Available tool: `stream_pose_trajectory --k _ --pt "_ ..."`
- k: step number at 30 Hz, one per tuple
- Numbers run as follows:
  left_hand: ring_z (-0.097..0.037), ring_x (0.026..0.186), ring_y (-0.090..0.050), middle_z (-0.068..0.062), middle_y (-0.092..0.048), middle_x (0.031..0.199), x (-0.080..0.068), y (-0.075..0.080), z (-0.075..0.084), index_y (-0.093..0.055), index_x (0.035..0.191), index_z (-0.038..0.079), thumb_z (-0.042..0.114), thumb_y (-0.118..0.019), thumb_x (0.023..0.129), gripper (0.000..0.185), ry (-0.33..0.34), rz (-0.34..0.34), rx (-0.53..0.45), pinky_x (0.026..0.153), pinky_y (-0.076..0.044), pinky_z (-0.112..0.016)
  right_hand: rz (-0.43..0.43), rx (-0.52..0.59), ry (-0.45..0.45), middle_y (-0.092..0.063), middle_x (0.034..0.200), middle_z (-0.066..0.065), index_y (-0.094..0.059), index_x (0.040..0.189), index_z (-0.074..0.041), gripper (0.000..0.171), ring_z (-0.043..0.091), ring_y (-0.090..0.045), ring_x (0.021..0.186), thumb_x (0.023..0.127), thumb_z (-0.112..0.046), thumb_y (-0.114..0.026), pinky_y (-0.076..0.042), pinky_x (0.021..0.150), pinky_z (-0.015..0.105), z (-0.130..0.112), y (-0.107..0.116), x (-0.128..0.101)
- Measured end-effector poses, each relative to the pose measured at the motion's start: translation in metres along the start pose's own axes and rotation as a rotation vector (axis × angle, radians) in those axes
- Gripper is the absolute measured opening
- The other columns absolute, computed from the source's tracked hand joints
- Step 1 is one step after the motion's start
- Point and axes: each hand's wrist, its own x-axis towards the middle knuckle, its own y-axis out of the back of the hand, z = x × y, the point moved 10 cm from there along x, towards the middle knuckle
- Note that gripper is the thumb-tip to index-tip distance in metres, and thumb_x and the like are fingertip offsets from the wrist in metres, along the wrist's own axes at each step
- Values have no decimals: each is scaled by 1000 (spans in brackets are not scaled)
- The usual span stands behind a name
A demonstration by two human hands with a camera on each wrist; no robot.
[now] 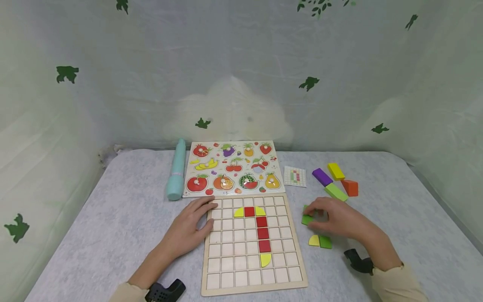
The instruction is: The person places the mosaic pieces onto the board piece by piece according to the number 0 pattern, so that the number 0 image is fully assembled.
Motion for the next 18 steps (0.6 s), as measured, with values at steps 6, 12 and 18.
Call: stream_pose_trajectory --k 6,12,18 --pt "-27 142 -48 -7 -54 152 0 0 -1 -65 137 9 19 -72 93 45 7 1 8 114 -44 -53 -23 11 7 -69 103 -14 -75 109 -20 26 5 -56 88 86 -29 -84 -53 77 26 3 -4 2" --pt "-28 141 -48 -7 -54 152 0 0 0 -65 137 9 19 -72 93 45 4 4 13 114 -45 -53 -33 12 10 -68 100 -14 -75 110 -19 28 4 -55 86 86 -30 -85 -53 75 25 2 -6 3" --pt "-27 141 -48 -7 -54 152 0 0 -1 -65 137 9 19 -72 93 45 2 6 12 114 -44 -53 -40 31 13 -68 99 -14 -76 110 -20 27 5 -56 85 86 -28 -84 -53 74 24 -2 -7 3"
